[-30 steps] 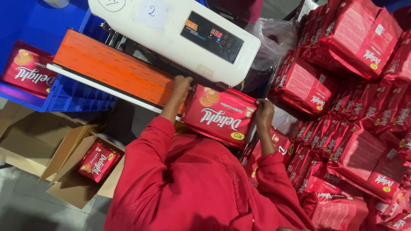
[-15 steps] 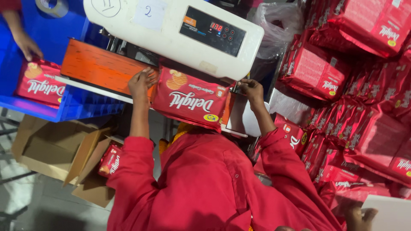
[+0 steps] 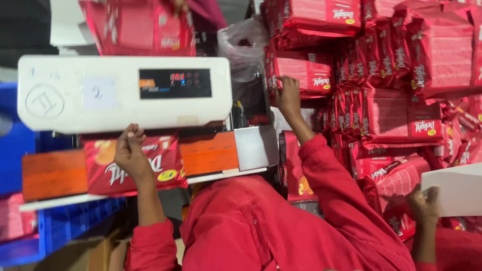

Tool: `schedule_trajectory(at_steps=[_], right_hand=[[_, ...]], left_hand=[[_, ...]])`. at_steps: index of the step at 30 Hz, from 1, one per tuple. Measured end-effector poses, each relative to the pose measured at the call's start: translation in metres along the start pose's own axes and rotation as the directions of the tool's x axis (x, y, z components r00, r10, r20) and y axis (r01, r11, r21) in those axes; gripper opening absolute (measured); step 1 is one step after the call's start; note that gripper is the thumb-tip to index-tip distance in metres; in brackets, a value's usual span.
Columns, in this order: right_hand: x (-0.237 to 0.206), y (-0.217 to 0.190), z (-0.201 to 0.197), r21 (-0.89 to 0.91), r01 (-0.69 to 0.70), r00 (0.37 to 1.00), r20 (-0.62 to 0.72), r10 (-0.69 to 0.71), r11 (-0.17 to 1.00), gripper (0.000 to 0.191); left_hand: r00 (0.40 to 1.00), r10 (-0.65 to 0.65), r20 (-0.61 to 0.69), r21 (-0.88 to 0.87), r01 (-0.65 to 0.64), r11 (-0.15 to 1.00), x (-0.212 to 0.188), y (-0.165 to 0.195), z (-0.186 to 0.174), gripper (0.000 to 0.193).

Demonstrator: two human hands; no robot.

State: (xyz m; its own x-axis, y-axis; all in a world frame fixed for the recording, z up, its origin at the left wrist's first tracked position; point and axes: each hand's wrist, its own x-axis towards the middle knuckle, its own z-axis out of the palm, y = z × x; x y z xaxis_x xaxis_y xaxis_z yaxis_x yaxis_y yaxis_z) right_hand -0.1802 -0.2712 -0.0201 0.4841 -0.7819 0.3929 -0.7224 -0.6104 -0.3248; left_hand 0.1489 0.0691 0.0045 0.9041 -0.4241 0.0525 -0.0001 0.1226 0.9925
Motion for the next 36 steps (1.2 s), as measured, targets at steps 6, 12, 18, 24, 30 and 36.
schedule_trajectory(at_steps=[6, 12, 18, 24, 30, 36], right_hand=[[0.077, -0.003, 0.019, -0.228, 0.084, 0.989, 0.140, -0.053, 0.970, 0.067], [0.111, 0.011, 0.048, -0.506, 0.084, 0.948, 0.306, 0.088, 0.858, 0.028], [0.132, 0.003, 0.060, -0.642, 0.130, 0.979, 0.205, 0.006, 0.756, 0.040], [0.090, -0.003, 0.062, -0.624, 0.184, 0.944, 0.328, 0.041, 0.760, 0.031], [0.035, 0.016, 0.024, -0.293, 0.183, 0.972, 0.198, -0.127, 0.939, 0.048], [-0.062, 0.025, -0.096, 0.017, 0.008, 0.911, -0.413, -0.001, 1.000, 0.009]], left_hand=[[0.992, 0.081, 0.095, 0.029, -0.085, 0.996, 0.008, 0.050, 0.016, 0.023], [0.997, 0.074, -0.022, 0.105, -0.071, 0.992, 0.018, 0.076, -0.003, 0.022], [0.998, 0.064, -0.004, 0.135, -0.063, 0.989, 0.036, 0.079, 0.028, 0.021], [0.996, 0.043, 0.082, 0.081, -0.050, 0.995, 0.040, 0.081, 0.054, 0.022], [0.992, 0.054, 0.114, 0.063, -0.062, 0.996, 0.027, 0.068, 0.046, 0.023], [0.932, -0.062, 0.357, 0.158, 0.005, 0.987, -0.018, 0.018, 0.077, 0.025]])
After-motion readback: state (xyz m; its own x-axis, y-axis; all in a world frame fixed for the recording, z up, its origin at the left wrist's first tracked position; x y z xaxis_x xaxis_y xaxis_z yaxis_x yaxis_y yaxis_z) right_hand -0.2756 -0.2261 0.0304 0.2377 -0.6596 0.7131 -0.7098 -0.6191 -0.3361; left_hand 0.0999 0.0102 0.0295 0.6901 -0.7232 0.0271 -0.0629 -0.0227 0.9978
